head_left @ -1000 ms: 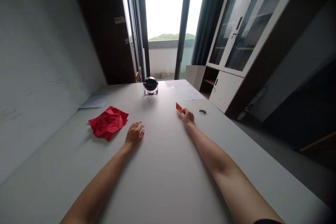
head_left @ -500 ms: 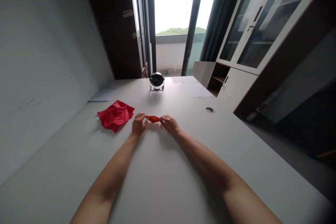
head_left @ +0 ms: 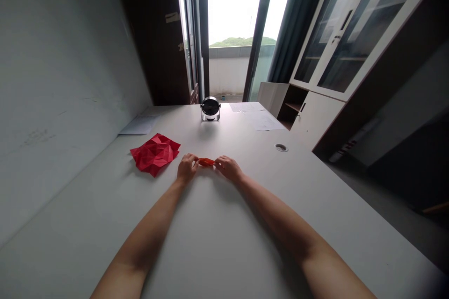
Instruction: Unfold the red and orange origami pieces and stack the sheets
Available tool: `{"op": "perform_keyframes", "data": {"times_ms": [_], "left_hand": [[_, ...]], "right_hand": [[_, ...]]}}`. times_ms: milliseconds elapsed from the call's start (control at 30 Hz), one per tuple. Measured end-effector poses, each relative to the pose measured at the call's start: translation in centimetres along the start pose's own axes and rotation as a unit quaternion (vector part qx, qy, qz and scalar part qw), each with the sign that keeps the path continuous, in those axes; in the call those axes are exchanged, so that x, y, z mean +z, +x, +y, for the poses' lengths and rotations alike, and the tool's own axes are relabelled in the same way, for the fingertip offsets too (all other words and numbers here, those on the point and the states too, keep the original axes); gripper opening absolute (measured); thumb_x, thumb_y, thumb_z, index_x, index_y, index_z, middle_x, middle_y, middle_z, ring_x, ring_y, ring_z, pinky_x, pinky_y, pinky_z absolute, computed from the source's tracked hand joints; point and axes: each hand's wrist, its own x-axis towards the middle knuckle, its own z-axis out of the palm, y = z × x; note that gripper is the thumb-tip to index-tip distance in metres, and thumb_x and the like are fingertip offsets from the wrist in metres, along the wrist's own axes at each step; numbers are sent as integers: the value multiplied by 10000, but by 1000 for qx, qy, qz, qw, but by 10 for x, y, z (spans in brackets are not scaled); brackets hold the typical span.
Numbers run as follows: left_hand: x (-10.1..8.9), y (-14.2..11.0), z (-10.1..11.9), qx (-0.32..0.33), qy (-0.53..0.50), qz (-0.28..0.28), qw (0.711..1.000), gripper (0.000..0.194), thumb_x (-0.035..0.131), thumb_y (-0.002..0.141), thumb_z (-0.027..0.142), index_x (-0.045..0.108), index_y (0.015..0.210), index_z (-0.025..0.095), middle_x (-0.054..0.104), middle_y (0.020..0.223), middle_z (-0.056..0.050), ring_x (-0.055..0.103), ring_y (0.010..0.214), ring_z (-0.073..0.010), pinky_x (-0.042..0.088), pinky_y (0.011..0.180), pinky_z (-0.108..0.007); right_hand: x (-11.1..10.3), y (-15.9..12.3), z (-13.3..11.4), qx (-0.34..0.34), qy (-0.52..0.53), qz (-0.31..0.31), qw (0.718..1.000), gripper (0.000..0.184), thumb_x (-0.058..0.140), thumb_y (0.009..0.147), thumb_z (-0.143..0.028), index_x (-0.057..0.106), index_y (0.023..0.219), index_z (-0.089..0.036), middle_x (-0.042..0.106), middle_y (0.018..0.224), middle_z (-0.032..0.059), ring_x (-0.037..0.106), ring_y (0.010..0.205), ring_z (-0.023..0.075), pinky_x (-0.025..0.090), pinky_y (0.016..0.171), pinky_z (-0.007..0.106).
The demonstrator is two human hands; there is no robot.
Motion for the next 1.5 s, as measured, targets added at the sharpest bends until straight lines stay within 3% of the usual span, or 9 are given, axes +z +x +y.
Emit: {"op": "perform_keyframes", "data": {"times_ms": [333, 500, 733, 900, 1033, 1133, 1267, 1367, 1500], "left_hand": [[6, 0, -1, -76, -114, -4, 991, 117, 539, 907, 284, 638, 922, 224, 698, 897, -50, 637, 733, -197, 491, 703, -316], [3, -1, 5, -30, -83, -14, 996, 112, 532, 921, 245, 642, 930, 226, 690, 935, -64, 646, 807, -212, 493, 754, -329], [-3, -3, 23, 48, -6, -37, 998, 163, 488, 971, 253, 636, 904, 245, 663, 938, -65, 628, 923, -225, 479, 815, -333], [-5, -2, 27, 40, -40, -19, 998, 163, 478, 972, 250, 616, 887, 240, 659, 998, -66, 625, 927, -215, 486, 823, -337], [2, -2, 24, -6, -129, -7, 992, 117, 530, 931, 257, 606, 852, 219, 660, 1036, -75, 631, 922, -209, 503, 792, -335], [13, -2, 21, -99, -228, 1, 969, 123, 566, 899, 309, 609, 861, 200, 674, 966, -68, 641, 863, -198, 507, 751, -323], [25, 1, 17, -210, -379, 12, 901, 218, 585, 863, 394, 582, 855, 176, 666, 818, -47, 648, 760, -184, 507, 739, -329], [26, 3, 14, -240, -457, 32, 856, 269, 580, 856, 444, 530, 843, 179, 651, 783, -37, 658, 734, -177, 513, 754, -337], [22, 6, 11, -266, -503, 50, 821, 244, 537, 879, 430, 467, 847, 198, 646, 800, -33, 654, 725, -165, 520, 755, -343]], "right_hand": [[1, 1, 4, 29, 13, 6, 999, 133, 589, 904, -198, 717, 892, -233, 679, 798, 20, 591, 766, 163, 441, 729, 253], [0, 2, 4, 51, 51, 20, 997, 145, 584, 860, -158, 711, 833, -222, 676, 785, 13, 577, 708, 145, 443, 704, 249], [5, 5, 16, 163, 190, 26, 968, 128, 581, 777, -159, 701, 770, -204, 677, 789, -3, 591, 656, 129, 466, 636, 237], [10, 5, 23, 164, 200, 78, 963, 109, 575, 813, -216, 673, 767, -201, 664, 839, 4, 599, 717, 140, 500, 688, 260], [9, 4, 24, 143, 151, 94, 974, 112, 561, 865, -227, 649, 799, -205, 648, 872, 16, 582, 742, 143, 486, 680, 252], [3, 1, 19, 91, 77, 75, 990, 111, 546, 905, -202, 637, 841, -206, 646, 947, 32, 573, 750, 138, 472, 708, 256], [-5, -1, 8, 16, -19, 39, 999, 120, 523, 949, -182, 628, 900, -216, 645, 1016, 61, 583, 918, 178, 462, 766, 270], [-8, -1, 3, -4, -55, 19, 998, 127, 511, 966, -177, 625, 934, -222, 645, 1035, 75, 574, 957, 192, 462, 759, 274], [-9, 0, 3, -10, -50, 25, 998, 133, 498, 979, -186, 622, 944, -222, 649, 1032, 73, 578, 960, 192, 467, 774, 278]]}}
